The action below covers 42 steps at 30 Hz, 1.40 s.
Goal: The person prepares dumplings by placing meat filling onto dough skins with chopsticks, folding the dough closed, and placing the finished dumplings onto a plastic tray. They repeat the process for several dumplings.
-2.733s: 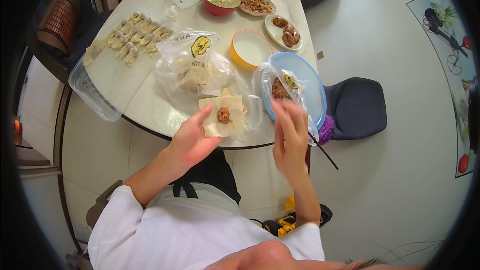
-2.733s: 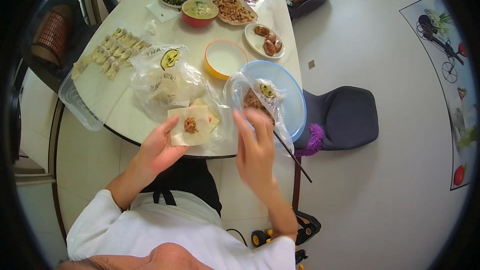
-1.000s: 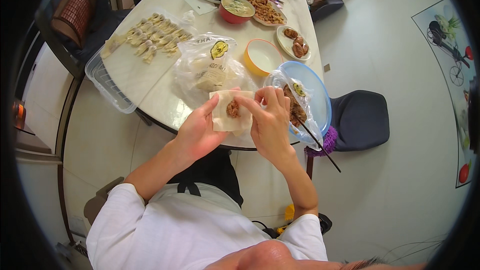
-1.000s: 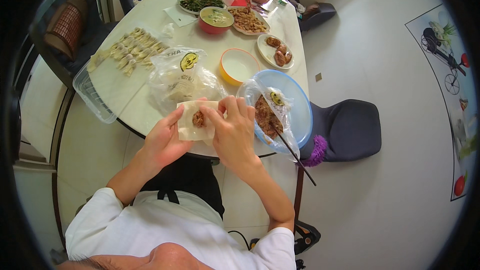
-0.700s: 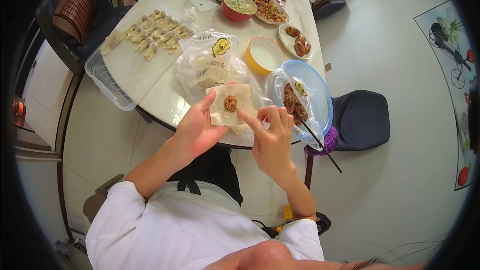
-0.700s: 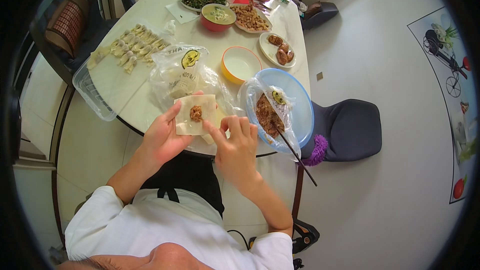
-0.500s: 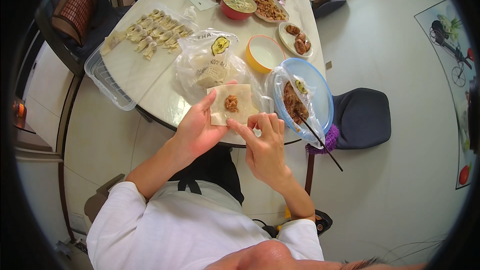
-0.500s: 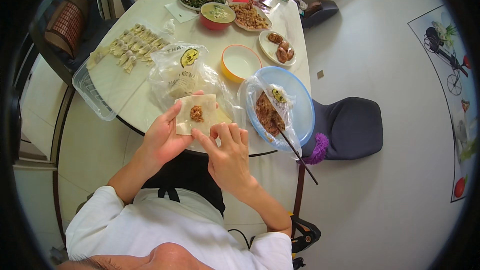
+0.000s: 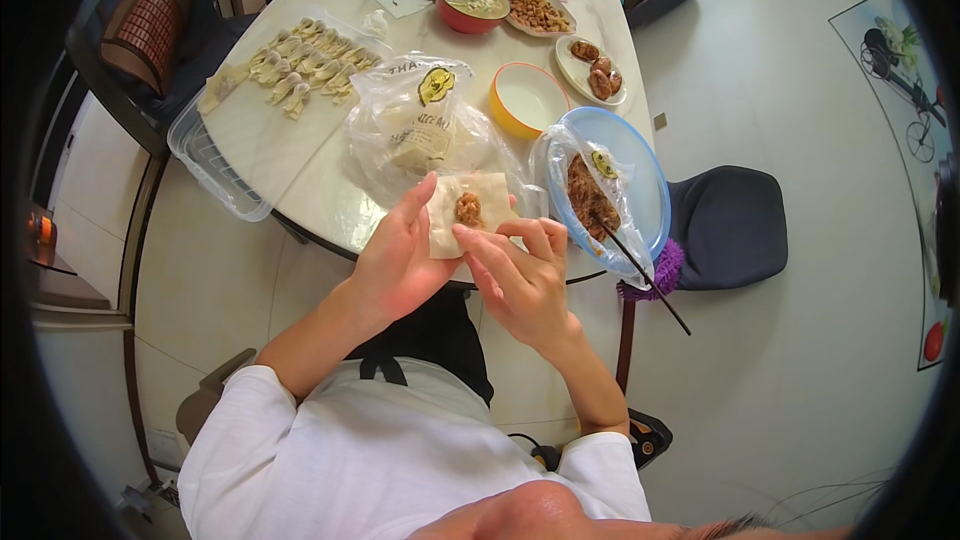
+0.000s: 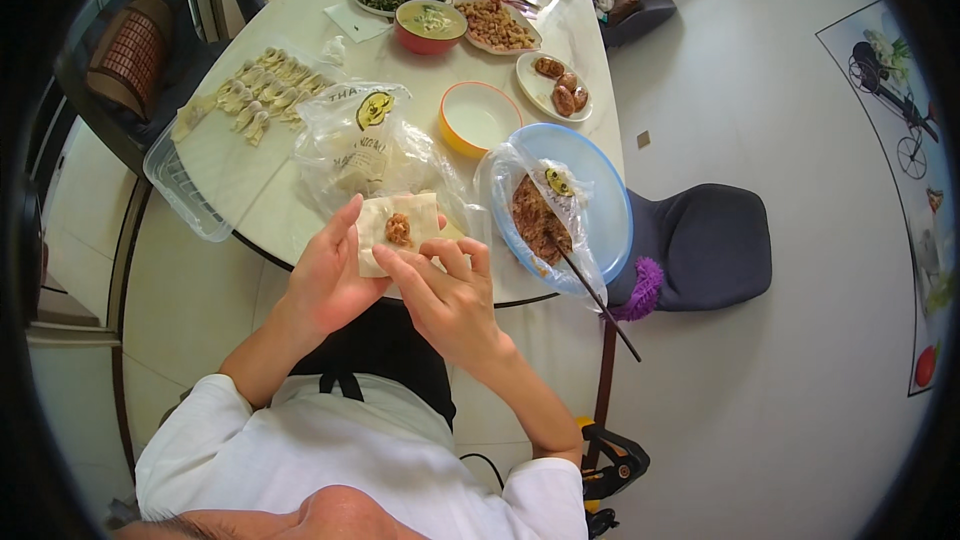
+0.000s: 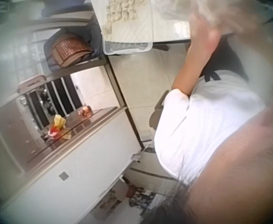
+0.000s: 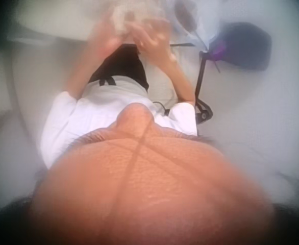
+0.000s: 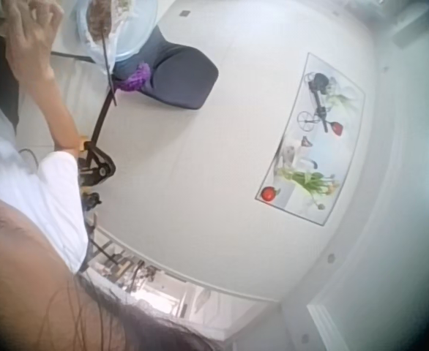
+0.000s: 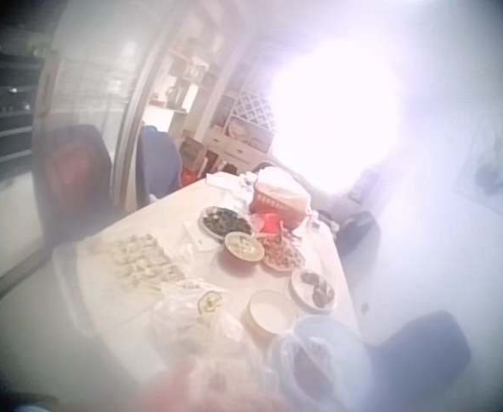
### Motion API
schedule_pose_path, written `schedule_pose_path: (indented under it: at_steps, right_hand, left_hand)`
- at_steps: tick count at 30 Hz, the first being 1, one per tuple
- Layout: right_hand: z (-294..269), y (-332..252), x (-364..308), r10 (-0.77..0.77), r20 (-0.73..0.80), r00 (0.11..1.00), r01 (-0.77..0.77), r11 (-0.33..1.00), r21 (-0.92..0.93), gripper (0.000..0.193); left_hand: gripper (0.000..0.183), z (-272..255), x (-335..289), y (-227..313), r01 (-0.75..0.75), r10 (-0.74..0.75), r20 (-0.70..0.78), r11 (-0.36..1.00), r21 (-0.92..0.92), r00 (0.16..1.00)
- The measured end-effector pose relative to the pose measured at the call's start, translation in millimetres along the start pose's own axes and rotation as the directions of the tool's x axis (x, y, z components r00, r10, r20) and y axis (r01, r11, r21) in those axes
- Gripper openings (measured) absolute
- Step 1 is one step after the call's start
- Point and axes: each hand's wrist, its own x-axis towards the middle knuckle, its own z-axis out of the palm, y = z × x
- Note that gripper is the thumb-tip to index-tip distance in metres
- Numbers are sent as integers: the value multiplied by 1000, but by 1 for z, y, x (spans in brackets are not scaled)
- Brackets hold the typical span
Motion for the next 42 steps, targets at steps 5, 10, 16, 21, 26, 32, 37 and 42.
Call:
schedule_pose_path:
  at_steps: [5, 10, 16, 21, 26, 32, 37, 42]
  right_hand:
    - [1, 2, 4, 80, -104, 991, -66, 989, 128, 47]
    - [-1, 6, 6, 216, -212, 953, -169, 961, 220, 46]
    - [2, 5, 7, 246, -287, 926, -181, 955, 233, 45]
    - [2, 4, 6, 208, -292, 934, -150, 966, 210, 44]
    - [1, 2, 6, 170, -344, 923, -111, 977, 185, 45]
    - [5, -6, -4, 626, -2, 780, -419, 525, 741, 48]
    - [9, -4, -12, 612, 153, 776, -380, 259, 888, 32]
    - [9, -5, -15, 665, 121, 737, -399, 283, 872, 25]
  left_hand:
    - [48, -27, -6, -7, -1, -1, 24, 994, 110, 1000]
    - [48, -8, -7, -12, -130, 58, 197, 919, 373, 979]
    - [39, -13, -5, -19, -182, 129, 157, 901, 393, 979]
    - [30, -19, -5, -19, -176, 160, 75, 908, 380, 984]
    - [25, -21, -3, -19, -201, 176, 103, 921, 335, 979]
    - [21, -34, 2, -20, -179, 151, 155, 966, 185, 976]
    - [19, -33, 1, -22, -127, 111, 110, 980, 151, 988]
    - [18, -34, 1, -16, -123, 84, 146, 952, 282, 986]
